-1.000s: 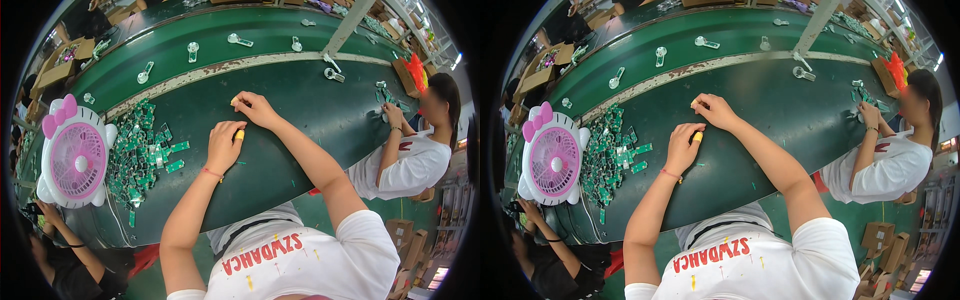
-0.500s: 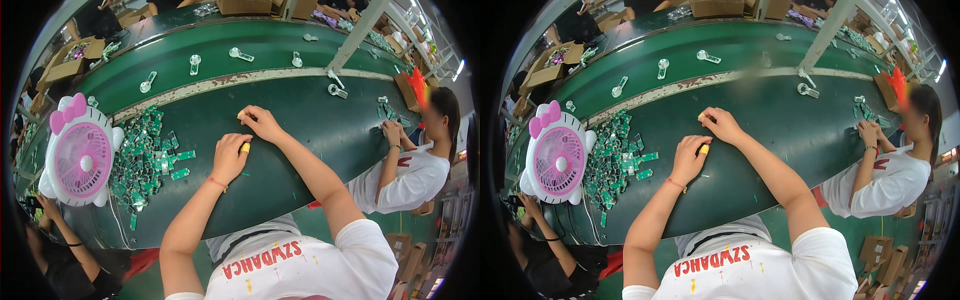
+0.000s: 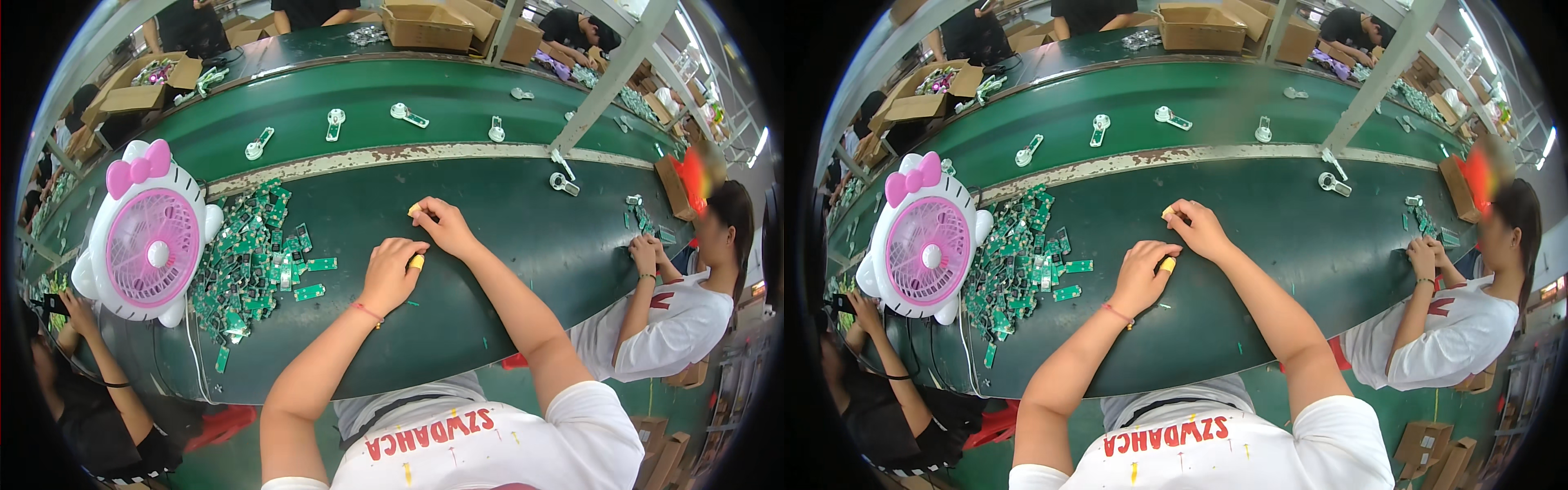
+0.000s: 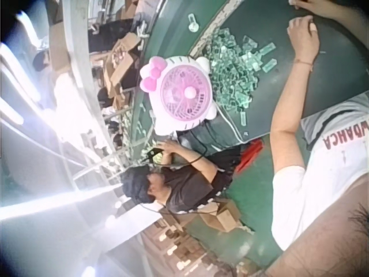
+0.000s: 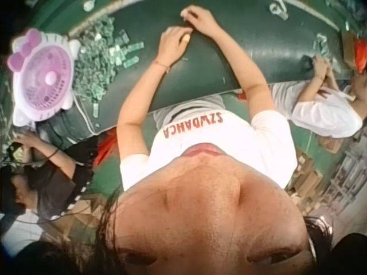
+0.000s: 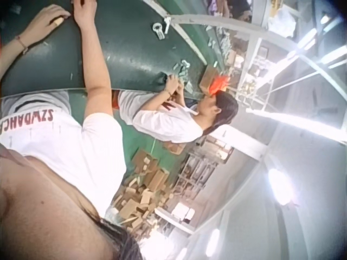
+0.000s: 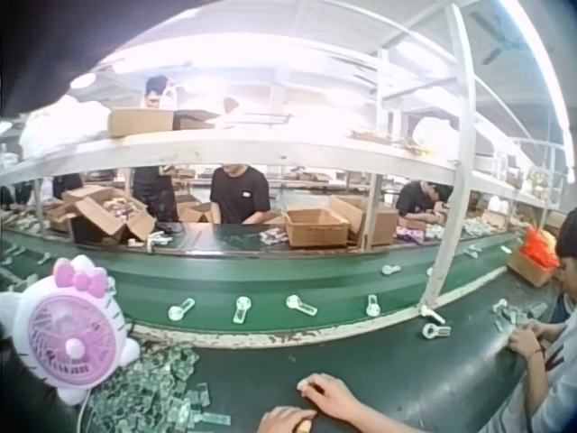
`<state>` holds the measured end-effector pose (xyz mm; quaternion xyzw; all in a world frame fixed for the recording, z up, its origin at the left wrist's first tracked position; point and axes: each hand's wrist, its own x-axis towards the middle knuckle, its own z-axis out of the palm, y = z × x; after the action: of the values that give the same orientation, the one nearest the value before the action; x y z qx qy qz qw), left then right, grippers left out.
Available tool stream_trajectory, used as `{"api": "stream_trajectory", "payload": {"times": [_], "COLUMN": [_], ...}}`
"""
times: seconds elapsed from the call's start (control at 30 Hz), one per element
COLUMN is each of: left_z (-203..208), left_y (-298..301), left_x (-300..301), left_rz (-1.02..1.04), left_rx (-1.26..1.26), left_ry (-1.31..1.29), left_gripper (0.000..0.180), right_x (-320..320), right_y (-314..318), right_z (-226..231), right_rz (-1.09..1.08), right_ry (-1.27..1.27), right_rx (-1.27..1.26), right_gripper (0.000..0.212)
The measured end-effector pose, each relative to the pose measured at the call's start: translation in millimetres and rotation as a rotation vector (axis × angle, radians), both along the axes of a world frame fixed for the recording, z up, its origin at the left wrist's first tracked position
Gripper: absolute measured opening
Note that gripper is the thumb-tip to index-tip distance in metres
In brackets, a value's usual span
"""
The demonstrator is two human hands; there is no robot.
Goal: Assembling components of a small electronic fan on a production line.
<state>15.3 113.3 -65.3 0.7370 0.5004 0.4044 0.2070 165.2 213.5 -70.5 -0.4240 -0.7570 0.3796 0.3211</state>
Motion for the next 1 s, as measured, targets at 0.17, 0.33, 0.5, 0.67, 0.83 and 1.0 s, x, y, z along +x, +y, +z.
{"api": "stream_trajectory", "payload": {"times": [0.17,0.33,0.5,0.67,0.83,1.0], "left_z": [-3.2,-8.5,31.1,152.9,183.5,202.9], "left_y": [0.2,-2.5,-12.6,-74.2,-159.3,-162.2], "left_x": [-1.5,-1.4,-4.3,-38.2,-41.3,-49.4], "left_rz": [0.018,0.050,0.097,-0.091,-0.040,-0.026], "left_rx": [0.039,0.076,0.181,0.673,0.673,0.568], "left_ry": [-0.019,0.000,-0.353,-0.596,-0.647,-0.591], "left_gripper": [0.020,0.018,0.034,0.035,0.025,0.017], "right_x": [-5.9,-7.2,3.1,-0.4,-6.1,0.7], "right_y": [-1.6,-4.9,-1.2,2.5,1.5,5.1], "right_z": [2.9,-0.2,-1.9,-4.7,6.3,0.0], "right_rz": [-0.002,0.029,0.007,0.011,0.012,0.003], "right_ry": [0.060,0.107,0.156,0.101,0.085,0.077], "right_rx": [0.022,0.011,-0.041,-0.090,-0.067,-0.061], "right_gripper": [0.013,0.011,0.014,0.017,0.017,0.017]}}
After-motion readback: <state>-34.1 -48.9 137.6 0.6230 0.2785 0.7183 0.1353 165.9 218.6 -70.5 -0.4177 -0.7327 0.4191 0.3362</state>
